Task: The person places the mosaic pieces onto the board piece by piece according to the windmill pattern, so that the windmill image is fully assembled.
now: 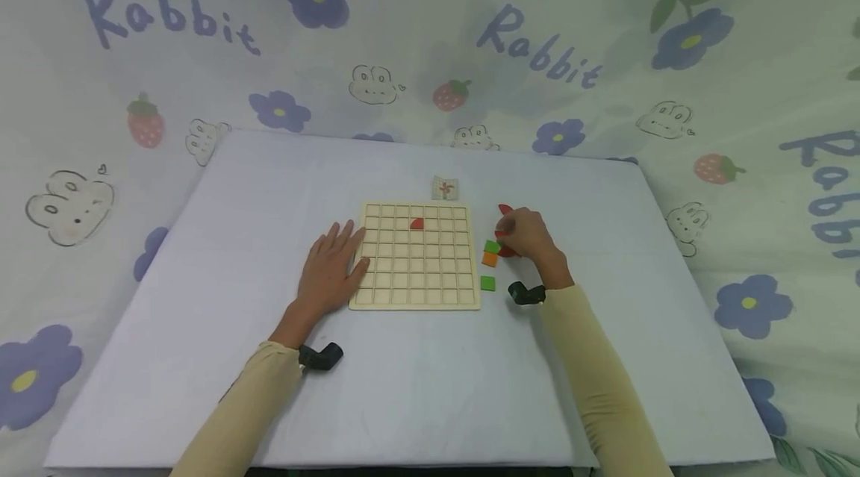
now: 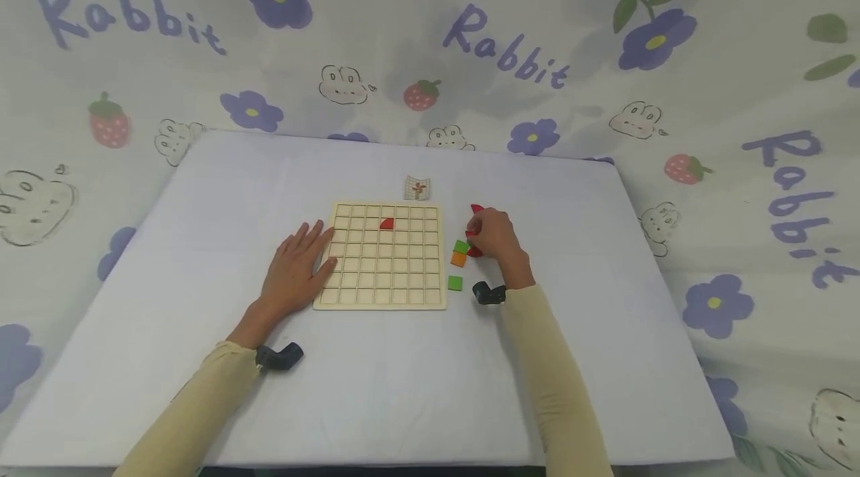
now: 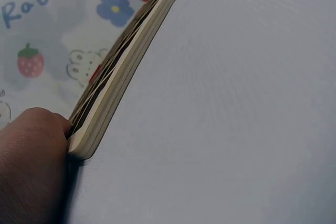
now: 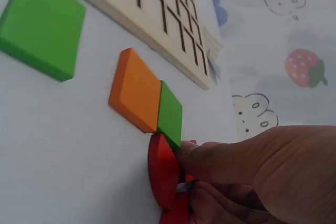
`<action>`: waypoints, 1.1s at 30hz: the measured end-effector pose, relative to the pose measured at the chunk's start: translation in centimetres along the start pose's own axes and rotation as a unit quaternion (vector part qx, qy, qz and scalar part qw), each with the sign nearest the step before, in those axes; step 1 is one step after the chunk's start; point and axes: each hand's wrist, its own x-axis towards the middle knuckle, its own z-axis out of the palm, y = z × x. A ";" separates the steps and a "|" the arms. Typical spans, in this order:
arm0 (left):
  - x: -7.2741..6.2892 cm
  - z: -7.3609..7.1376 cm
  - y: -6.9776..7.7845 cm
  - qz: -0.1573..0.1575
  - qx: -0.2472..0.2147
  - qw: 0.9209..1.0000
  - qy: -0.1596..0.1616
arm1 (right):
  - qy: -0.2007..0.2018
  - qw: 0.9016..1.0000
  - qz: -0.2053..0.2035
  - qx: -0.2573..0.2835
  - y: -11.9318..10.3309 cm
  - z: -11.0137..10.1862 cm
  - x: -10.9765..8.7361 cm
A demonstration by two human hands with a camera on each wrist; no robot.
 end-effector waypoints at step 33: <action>0.0 -0.3 0.3 -0.009 -0.002 1.000 0.001 | 0.021 0.970 -0.153 0.187 -8.2 6.2 0.9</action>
